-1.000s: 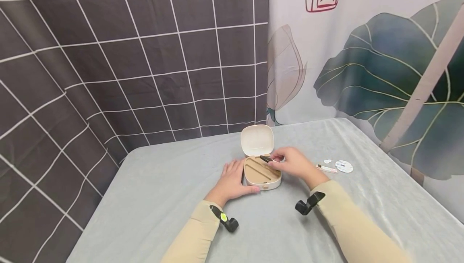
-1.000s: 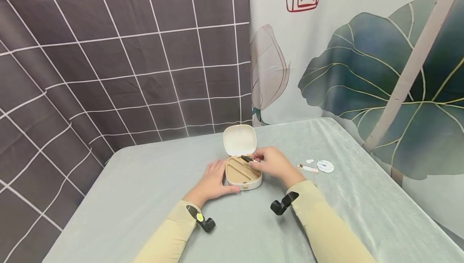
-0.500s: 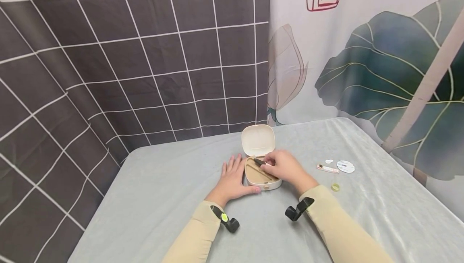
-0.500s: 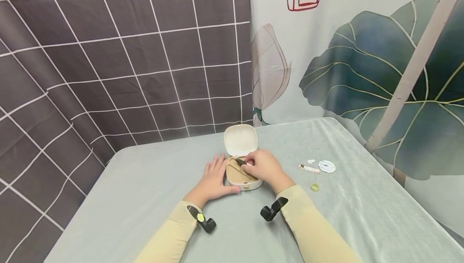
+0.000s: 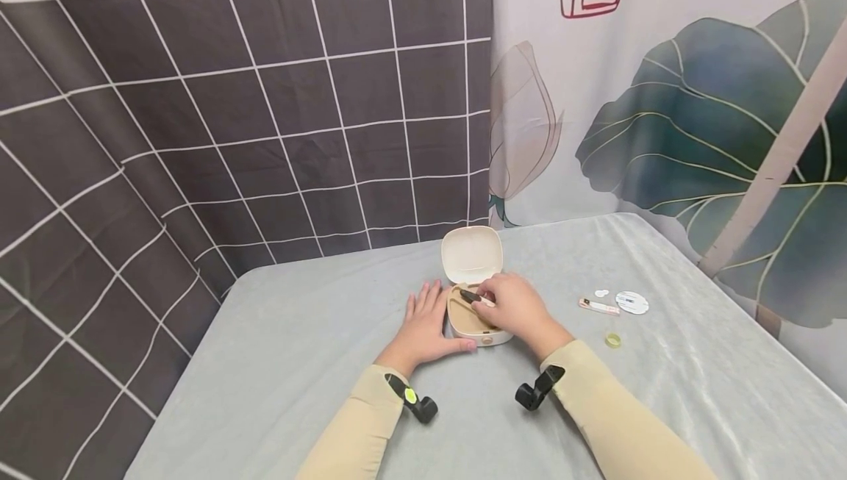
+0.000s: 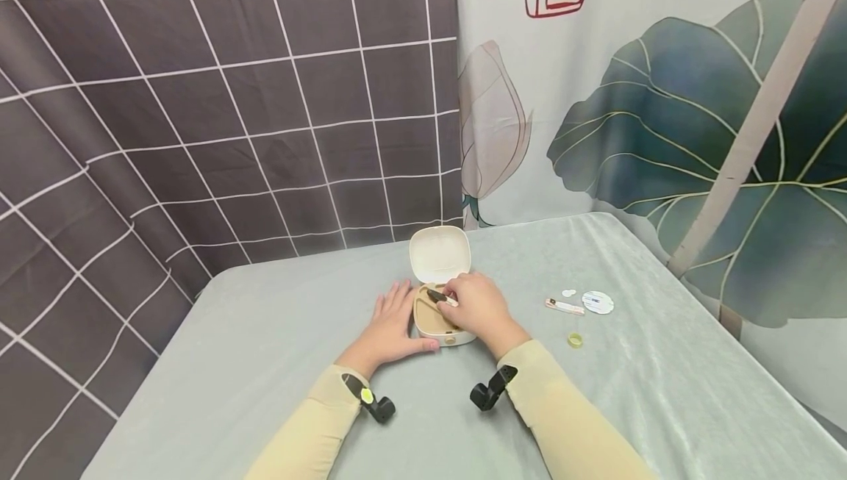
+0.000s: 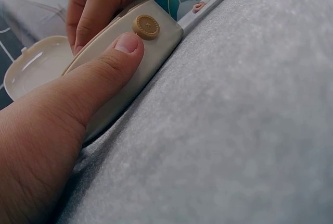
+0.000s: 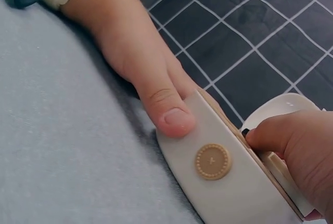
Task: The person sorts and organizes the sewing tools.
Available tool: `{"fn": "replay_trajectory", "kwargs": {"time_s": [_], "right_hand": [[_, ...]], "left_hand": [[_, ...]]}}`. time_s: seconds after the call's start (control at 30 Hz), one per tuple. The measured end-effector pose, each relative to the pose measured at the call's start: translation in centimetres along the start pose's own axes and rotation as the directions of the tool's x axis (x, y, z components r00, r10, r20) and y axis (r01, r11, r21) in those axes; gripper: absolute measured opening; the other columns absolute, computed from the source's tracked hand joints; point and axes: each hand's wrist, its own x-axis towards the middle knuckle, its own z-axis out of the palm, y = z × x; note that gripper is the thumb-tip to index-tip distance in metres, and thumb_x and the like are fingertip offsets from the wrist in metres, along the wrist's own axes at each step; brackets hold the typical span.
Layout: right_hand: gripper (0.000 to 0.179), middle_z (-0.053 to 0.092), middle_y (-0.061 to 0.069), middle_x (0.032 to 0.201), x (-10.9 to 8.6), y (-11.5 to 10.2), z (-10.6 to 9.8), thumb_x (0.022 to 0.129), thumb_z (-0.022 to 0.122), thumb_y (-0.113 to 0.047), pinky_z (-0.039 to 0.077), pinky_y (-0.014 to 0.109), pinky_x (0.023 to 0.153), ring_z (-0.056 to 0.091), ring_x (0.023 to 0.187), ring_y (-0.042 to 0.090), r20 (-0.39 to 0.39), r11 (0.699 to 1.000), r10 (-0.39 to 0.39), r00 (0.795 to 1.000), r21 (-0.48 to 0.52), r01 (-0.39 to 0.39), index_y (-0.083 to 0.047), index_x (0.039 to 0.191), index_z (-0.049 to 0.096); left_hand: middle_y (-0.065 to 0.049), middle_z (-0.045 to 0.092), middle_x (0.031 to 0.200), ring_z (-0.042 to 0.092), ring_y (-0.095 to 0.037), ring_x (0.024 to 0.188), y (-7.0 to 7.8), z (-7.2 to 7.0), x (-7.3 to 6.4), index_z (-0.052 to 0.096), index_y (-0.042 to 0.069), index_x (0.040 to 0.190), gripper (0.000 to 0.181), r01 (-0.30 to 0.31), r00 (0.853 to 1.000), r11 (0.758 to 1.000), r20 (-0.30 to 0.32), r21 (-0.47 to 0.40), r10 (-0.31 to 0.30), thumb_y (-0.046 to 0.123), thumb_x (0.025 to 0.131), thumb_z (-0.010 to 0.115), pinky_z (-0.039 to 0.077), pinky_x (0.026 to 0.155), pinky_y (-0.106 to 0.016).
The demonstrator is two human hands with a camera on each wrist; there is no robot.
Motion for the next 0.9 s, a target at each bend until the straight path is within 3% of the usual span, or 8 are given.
{"fn": "replay_trajectory", "kwargs": {"time_s": [0.67, 0.9], "right_hand": [[0.009, 0.055, -0.007, 0.072, -0.3, -0.6, 1.5, 0.086, 0.077, -0.026, 0.046, 0.042, 0.071, 0.052, 0.074, 0.018, -0.131, 0.999, -0.033, 0.991, -0.039, 0.028, -0.018, 0.085, 0.073], [0.008, 0.056, -0.006, 0.072, -0.1, 0.0, 1.1, 0.087, 0.076, -0.023, 0.045, 0.035, 0.066, 0.051, 0.072, 0.015, -0.115, 0.997, -0.048, 0.992, 0.053, 0.055, -0.016, 0.085, 0.073]], "left_hand": [[-0.014, 0.016, 0.168, 0.006, -0.033, 0.156, 0.1, 0.1, 0.0, 0.022, 0.022, 0.161, 0.113, 0.005, 1.000, 1.000, 0.003, -0.006, -0.005, 0.079, 0.075, 0.068, 0.003, 0.123, -0.057], [-0.014, 0.017, 0.168, 0.007, -0.033, 0.156, 0.0, 0.3, 0.1, 0.022, 0.023, 0.161, 0.113, 0.005, 1.000, 1.000, 0.000, 0.000, -0.005, 0.080, 0.075, 0.066, 0.003, 0.123, -0.057]]}}
